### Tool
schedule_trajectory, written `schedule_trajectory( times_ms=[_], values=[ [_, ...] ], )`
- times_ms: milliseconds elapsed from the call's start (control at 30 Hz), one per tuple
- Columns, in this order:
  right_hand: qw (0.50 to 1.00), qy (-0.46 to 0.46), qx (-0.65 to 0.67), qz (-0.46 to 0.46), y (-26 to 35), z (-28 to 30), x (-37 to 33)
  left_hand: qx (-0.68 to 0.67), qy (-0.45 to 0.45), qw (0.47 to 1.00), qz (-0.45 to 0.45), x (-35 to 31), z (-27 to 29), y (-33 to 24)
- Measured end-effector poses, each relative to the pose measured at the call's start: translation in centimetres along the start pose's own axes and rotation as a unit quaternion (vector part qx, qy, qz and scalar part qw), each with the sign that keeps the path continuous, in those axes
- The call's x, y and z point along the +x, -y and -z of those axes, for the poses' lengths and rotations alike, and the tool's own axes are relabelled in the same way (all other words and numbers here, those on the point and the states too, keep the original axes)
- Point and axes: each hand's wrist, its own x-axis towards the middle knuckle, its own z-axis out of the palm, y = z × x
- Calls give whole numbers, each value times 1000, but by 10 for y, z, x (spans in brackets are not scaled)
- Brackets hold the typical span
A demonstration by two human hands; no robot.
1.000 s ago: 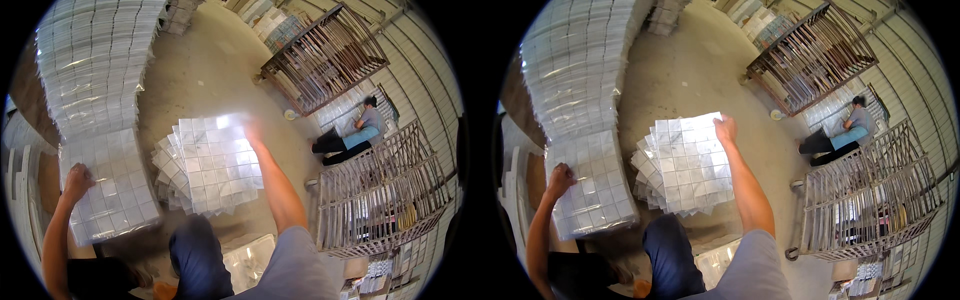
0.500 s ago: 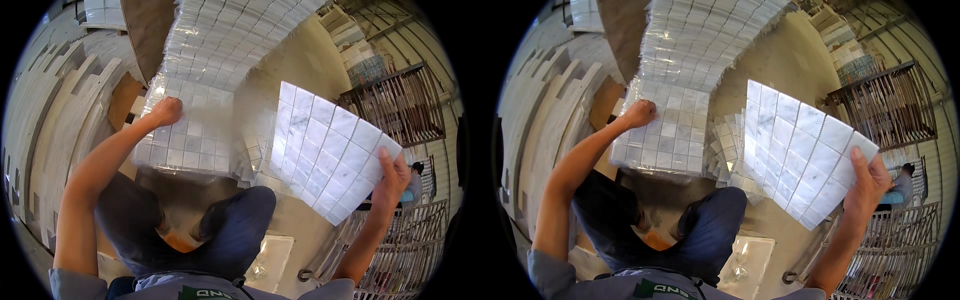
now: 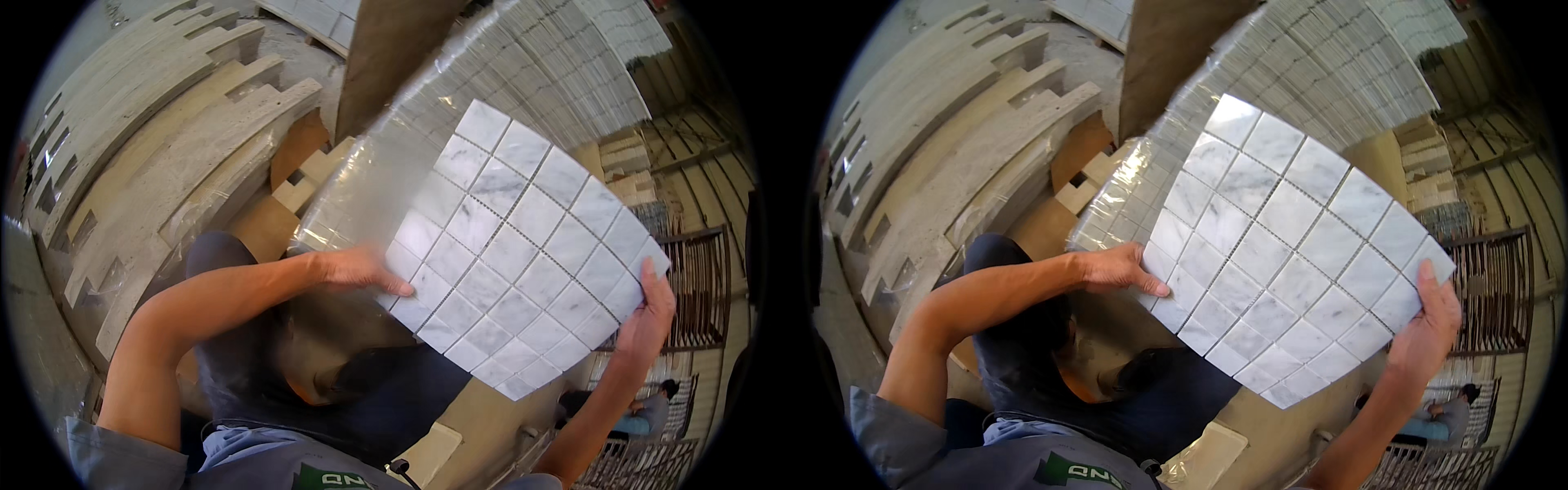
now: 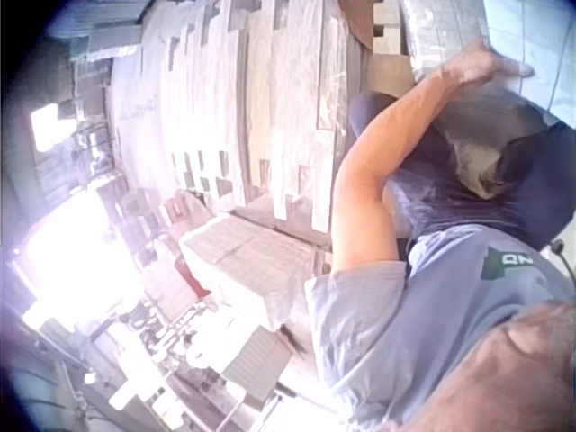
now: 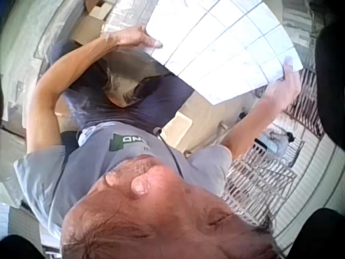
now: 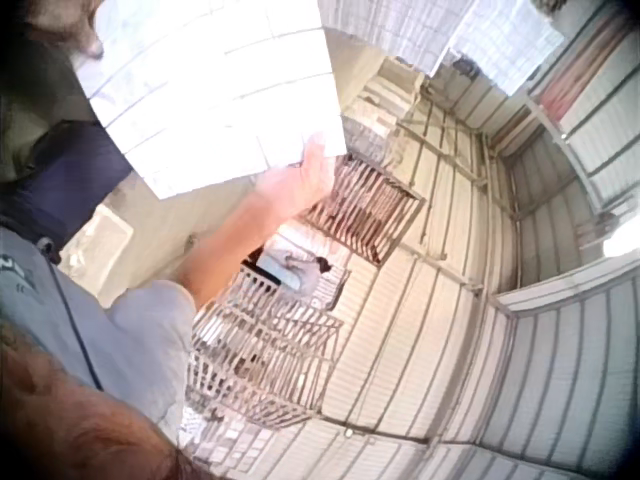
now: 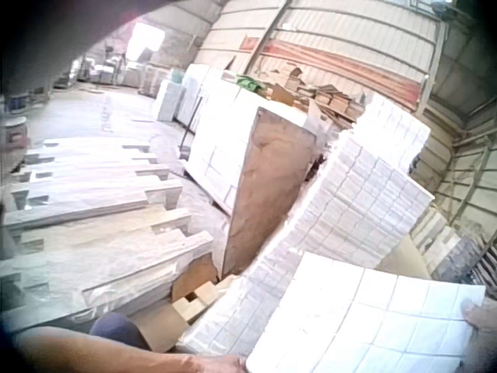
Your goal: The person sits on the floor and repeatedly places white square tiles into clear plastic bags, then sets the filled bags aside. The person handles tiles and bags by hand without using tools.
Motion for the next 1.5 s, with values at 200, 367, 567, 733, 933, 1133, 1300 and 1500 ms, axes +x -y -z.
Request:
schedule_trajectory(
  times_ms=[200,367,567,733,933,1133,1300,1500],
  values=[
    [994,32,39,-101,-118,-43,53,40,-235,971,-16,-23,15,19],
    [982,33,16,-186,-230,-97,84,17,-385,922,40,-19,28,10],
    [965,26,10,-260,-298,-147,95,5,-429,902,37,-7,70,36],
    [953,33,10,-302,-327,-162,101,50,-497,864,53,8,90,42],
    [941,29,23,-337,-354,-163,98,13,-483,873,59,4,89,36],
    [951,44,33,-306,-408,-147,104,37,-495,865,75,12,96,46],
    [940,65,-237,-236,-413,-126,96,119,-457,874,113,5,84,24],
    [926,76,-312,-196,-356,-110,14,659,-435,607,87,-20,71,-6]
  ],
)
